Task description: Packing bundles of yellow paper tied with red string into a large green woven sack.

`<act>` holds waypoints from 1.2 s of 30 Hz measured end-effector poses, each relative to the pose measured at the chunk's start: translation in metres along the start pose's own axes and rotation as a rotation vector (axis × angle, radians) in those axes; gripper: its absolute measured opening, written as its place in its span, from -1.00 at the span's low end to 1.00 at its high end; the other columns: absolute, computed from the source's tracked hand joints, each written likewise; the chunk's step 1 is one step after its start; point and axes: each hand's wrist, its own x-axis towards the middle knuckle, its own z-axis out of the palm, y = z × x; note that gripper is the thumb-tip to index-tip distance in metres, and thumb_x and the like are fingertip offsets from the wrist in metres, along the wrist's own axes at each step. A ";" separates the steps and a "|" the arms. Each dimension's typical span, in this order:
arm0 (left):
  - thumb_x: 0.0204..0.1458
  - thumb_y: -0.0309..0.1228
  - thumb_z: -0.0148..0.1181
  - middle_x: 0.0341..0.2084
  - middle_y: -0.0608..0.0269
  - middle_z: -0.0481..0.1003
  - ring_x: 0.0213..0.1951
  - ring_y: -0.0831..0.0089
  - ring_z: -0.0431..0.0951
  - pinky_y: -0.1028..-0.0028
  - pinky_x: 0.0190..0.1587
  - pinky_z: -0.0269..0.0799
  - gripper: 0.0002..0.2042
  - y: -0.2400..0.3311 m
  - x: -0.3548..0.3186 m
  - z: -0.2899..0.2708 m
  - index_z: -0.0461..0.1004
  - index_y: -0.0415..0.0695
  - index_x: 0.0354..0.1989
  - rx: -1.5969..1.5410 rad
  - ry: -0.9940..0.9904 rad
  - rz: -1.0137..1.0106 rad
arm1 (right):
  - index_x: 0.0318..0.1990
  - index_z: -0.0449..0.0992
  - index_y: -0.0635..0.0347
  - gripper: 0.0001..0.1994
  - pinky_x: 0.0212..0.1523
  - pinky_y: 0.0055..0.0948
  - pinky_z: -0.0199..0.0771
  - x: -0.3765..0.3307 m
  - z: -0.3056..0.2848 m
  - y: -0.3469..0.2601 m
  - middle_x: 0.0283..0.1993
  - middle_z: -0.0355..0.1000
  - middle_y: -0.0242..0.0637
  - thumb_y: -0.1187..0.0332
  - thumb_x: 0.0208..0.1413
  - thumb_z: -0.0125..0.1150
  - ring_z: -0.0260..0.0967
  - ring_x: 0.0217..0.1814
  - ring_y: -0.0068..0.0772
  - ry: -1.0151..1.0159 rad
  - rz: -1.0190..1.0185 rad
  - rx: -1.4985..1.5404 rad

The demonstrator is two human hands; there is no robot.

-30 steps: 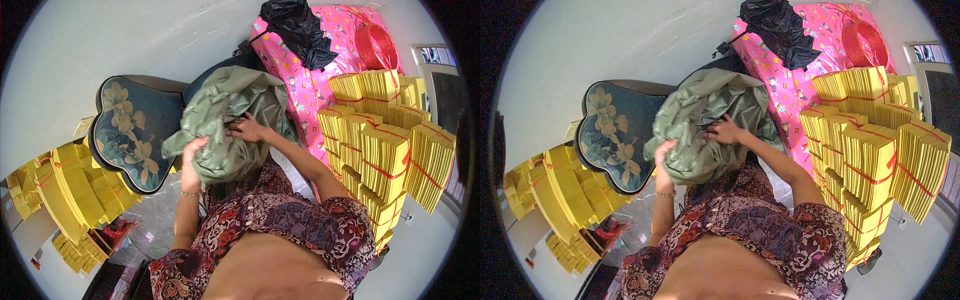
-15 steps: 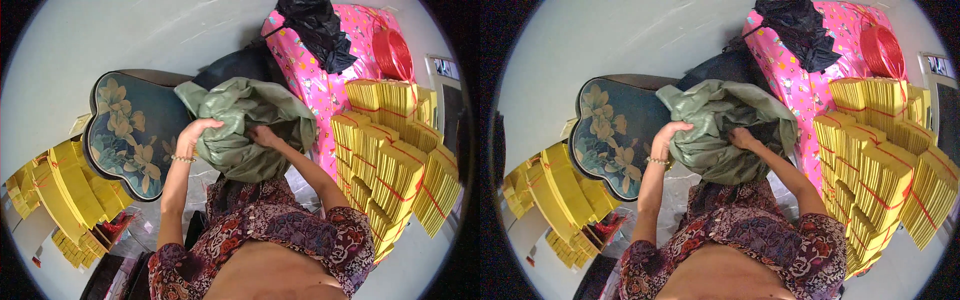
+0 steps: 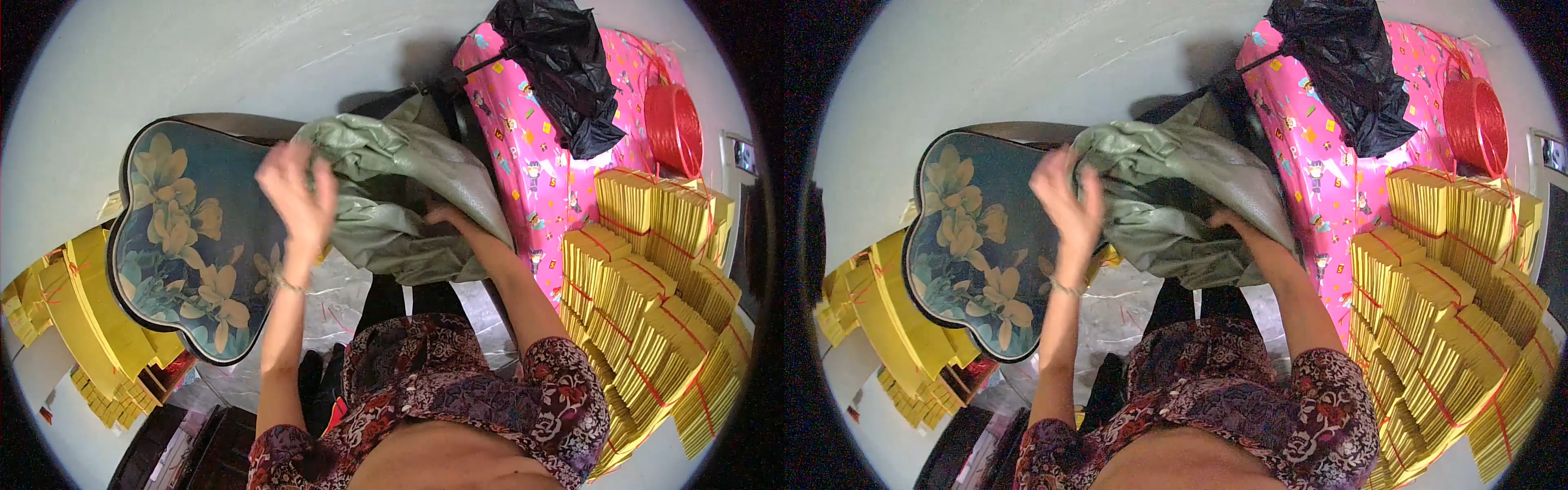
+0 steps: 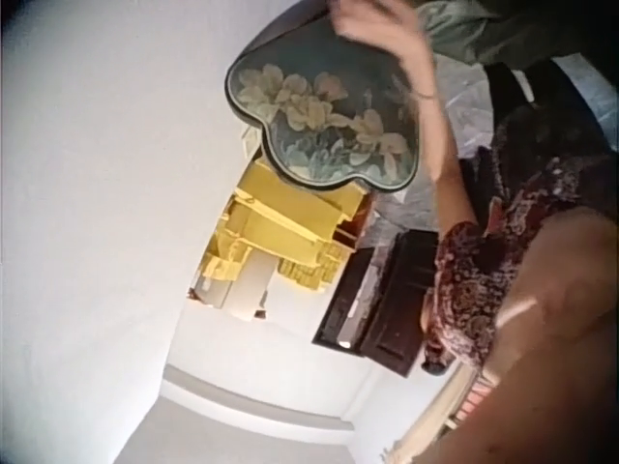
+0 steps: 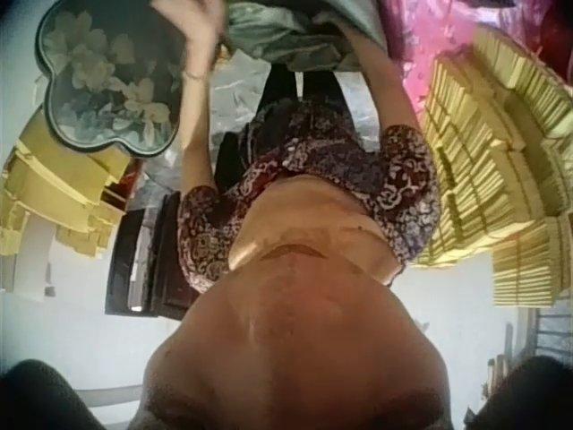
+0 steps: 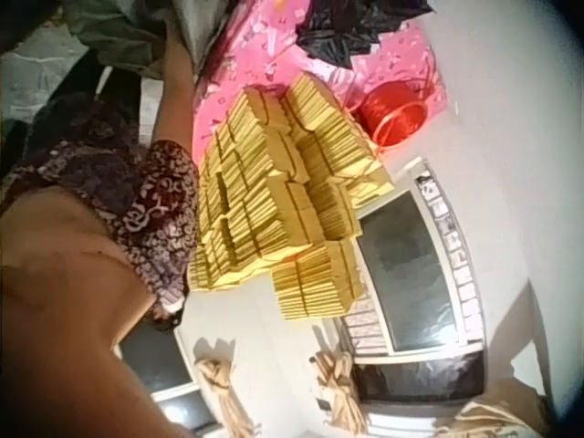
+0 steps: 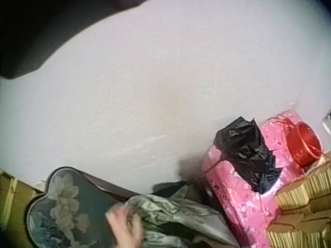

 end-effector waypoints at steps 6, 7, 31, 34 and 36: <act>-0.07 -0.41 -0.02 -0.17 0.04 0.46 -0.06 0.14 0.40 0.21 0.08 0.13 -0.75 0.010 -0.157 0.097 0.42 -0.21 -0.21 -0.336 -0.978 0.078 | 0.32 -0.12 0.03 -0.16 -0.29 -0.16 0.54 -0.001 0.018 -0.034 0.20 0.16 0.03 0.00 -0.10 0.12 0.27 0.11 -0.10 -0.208 0.093 -0.197; -0.02 -0.32 -0.08 -0.12 0.01 0.44 -0.02 0.16 0.39 0.18 0.12 0.07 -0.68 -0.010 -0.171 0.104 0.41 -0.21 -0.13 -0.172 -1.224 0.030 | 0.27 0.00 0.10 -0.21 -0.09 -0.21 0.37 -0.014 0.019 -0.062 0.19 0.20 0.00 0.01 -0.11 0.13 0.25 0.13 -0.12 -0.185 -0.048 -0.086; -0.02 -0.19 0.10 0.23 0.18 0.11 0.22 -0.03 0.07 -0.15 0.16 -0.11 -0.37 0.002 -0.260 0.212 0.07 0.06 0.27 0.078 -1.701 0.148 | 0.20 0.14 0.16 -0.54 0.13 -0.16 0.18 0.124 -0.018 -0.017 0.17 0.16 0.07 0.28 0.15 -0.07 0.15 0.18 0.01 0.592 -0.332 -0.338; 0.03 -0.13 0.05 0.23 0.21 0.13 0.21 -0.05 0.08 -0.13 0.18 -0.13 -0.40 -0.007 -0.274 0.220 0.07 0.09 0.27 -0.040 -1.662 0.064 | -0.01 0.29 0.32 -0.66 -0.07 -0.19 0.32 0.136 -0.081 -0.074 -0.10 0.37 0.08 0.26 0.15 -0.05 0.36 -0.09 -0.01 0.694 -0.451 -0.079; 0.08 -0.12 0.00 0.19 0.16 0.18 0.17 -0.01 0.16 -0.12 0.16 -0.08 -0.46 -0.020 -0.270 0.216 0.14 -0.02 0.22 -0.009 -1.691 0.088 | -0.11 0.31 0.33 -0.72 -0.14 -0.17 0.33 0.132 -0.089 -0.111 -0.20 0.38 0.08 0.29 0.15 -0.06 0.36 -0.19 0.02 0.729 -0.427 -0.112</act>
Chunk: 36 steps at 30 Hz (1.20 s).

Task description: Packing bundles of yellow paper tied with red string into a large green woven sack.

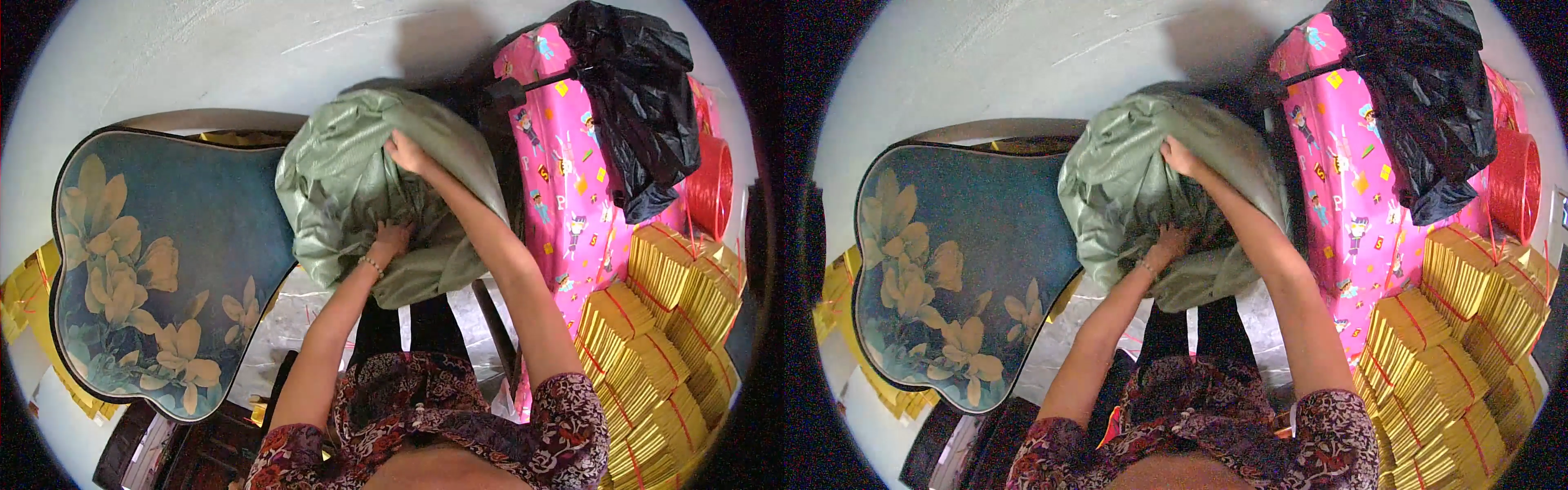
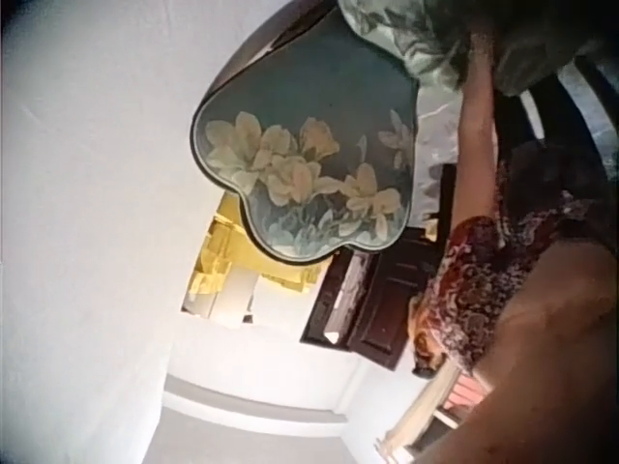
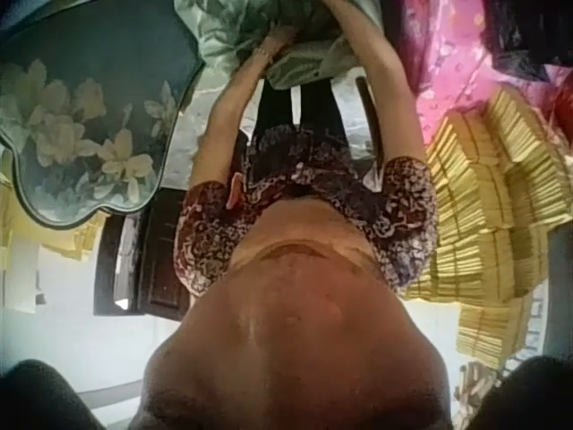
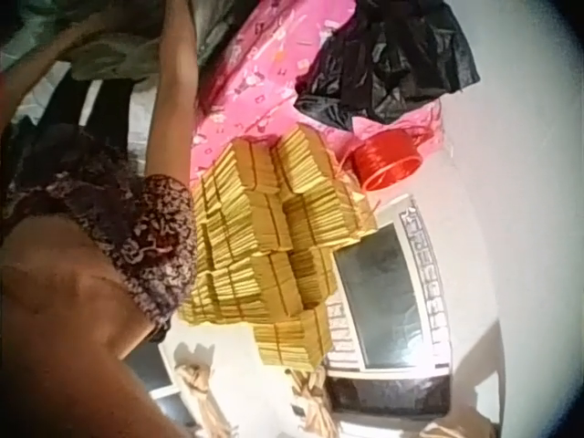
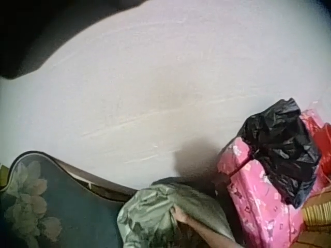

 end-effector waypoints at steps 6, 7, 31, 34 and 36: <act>-0.35 -0.50 0.26 -0.18 0.09 0.31 -0.09 0.17 0.31 0.23 -0.08 0.29 -0.32 -0.025 0.011 -0.066 0.21 -0.23 0.10 -0.155 0.669 -0.069 | -0.21 0.39 0.22 -0.82 -0.08 -0.10 0.27 -0.041 0.011 0.030 -0.21 0.35 0.11 0.46 -0.01 0.01 0.29 -0.09 0.14 0.152 -0.224 -0.236; -0.32 -0.44 0.28 -0.09 0.07 0.28 -0.03 0.15 0.28 0.19 -0.03 0.26 -0.28 -0.028 0.015 -0.072 0.16 -0.20 0.14 -0.095 0.651 -0.102 | -0.17 0.39 0.22 -0.77 -0.02 -0.11 0.24 -0.051 0.009 0.047 -0.14 0.34 0.11 0.47 -0.04 0.03 0.26 -0.02 0.14 0.196 -0.228 -0.310; 0.11 -0.40 0.06 -0.19 0.21 0.43 -0.18 0.50 0.41 0.51 -0.10 0.33 -0.65 0.069 -0.115 -0.049 0.30 -0.31 0.03 -1.464 0.601 0.196 | -0.13 0.38 0.15 -0.77 -0.14 -0.14 0.33 -0.338 -0.093 -0.131 -0.20 0.32 -0.11 0.34 0.03 0.07 0.32 -0.13 0.00 0.291 -0.042 0.058; 0.09 -0.39 0.08 -0.27 0.35 0.42 -0.27 0.65 0.37 0.62 -0.19 0.32 -0.67 0.112 -0.137 -0.093 0.33 -0.25 0.01 -1.344 0.662 0.258 | -0.11 0.39 0.15 -0.77 -0.15 -0.19 0.35 -0.412 -0.114 -0.156 -0.20 0.34 -0.14 0.36 0.06 0.06 0.33 -0.12 -0.04 0.443 -0.051 0.090; 0.08 -0.37 0.10 -0.27 0.40 0.42 -0.28 0.69 0.37 0.68 -0.24 0.29 -0.68 0.184 -0.159 -0.133 0.35 -0.17 0.01 -1.373 0.559 0.210 | -0.10 0.41 0.15 -0.77 -0.15 -0.23 0.36 -0.477 -0.131 -0.157 -0.20 0.36 -0.16 0.38 0.06 0.07 0.35 -0.12 -0.08 0.536 -0.064 0.086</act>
